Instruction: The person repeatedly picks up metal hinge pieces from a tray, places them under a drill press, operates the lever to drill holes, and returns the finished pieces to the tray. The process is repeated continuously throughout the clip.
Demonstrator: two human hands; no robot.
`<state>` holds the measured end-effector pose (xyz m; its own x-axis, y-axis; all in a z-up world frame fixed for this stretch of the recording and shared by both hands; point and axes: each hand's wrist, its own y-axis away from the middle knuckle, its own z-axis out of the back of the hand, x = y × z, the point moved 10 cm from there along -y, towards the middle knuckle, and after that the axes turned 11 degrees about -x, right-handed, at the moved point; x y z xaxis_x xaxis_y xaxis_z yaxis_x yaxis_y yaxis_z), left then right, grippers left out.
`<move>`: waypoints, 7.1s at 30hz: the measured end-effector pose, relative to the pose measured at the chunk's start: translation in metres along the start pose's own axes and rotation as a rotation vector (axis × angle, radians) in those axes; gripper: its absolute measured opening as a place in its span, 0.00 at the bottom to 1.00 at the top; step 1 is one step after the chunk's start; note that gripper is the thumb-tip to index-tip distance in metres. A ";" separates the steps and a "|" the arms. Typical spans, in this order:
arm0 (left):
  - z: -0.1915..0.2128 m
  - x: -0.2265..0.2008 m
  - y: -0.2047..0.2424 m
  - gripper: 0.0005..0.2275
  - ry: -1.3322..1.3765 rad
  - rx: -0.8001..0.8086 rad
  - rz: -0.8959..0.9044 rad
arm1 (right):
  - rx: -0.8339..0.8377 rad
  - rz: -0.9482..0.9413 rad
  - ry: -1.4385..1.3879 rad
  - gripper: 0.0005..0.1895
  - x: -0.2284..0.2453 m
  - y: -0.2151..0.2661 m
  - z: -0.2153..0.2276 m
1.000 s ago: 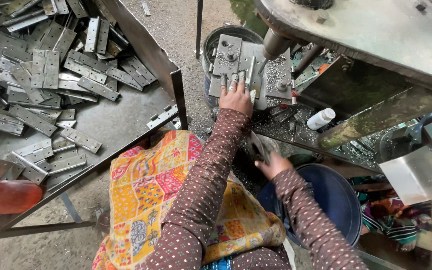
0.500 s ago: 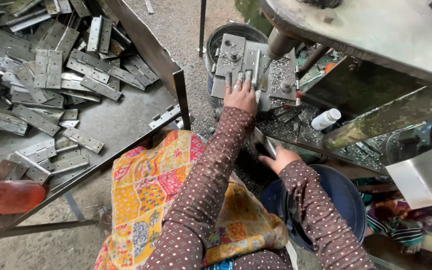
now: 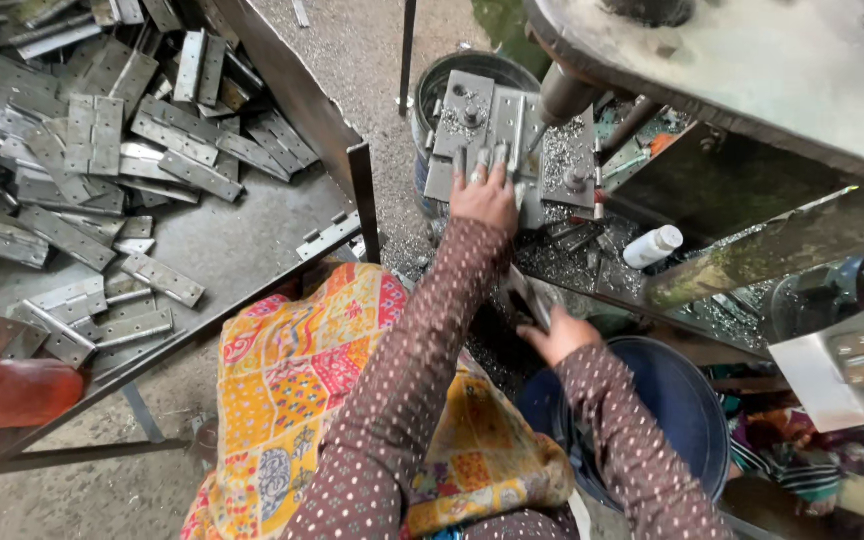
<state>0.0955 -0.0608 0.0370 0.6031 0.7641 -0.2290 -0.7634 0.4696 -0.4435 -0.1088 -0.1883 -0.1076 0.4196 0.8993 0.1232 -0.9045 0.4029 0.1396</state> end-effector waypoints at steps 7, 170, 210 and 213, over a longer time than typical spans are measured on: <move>-0.023 0.018 -0.026 0.14 0.060 0.151 0.108 | -0.025 -0.117 -0.137 0.34 -0.007 0.023 -0.049; -0.003 0.005 -0.023 0.10 0.022 0.371 0.076 | 0.031 -0.096 -0.081 0.35 0.003 0.023 0.010; 0.049 -0.021 0.050 0.26 0.029 0.369 0.142 | -0.698 0.103 -0.457 0.18 0.044 0.057 0.148; 0.045 -0.018 0.042 0.28 -0.029 0.308 0.106 | -0.669 0.081 -0.470 0.18 0.041 0.057 0.143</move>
<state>0.0426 -0.0349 0.0618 0.5127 0.8262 -0.2335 -0.8586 0.4949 -0.1340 -0.1322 -0.1532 0.0460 0.2048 0.8246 0.5273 -0.7250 0.4898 -0.4843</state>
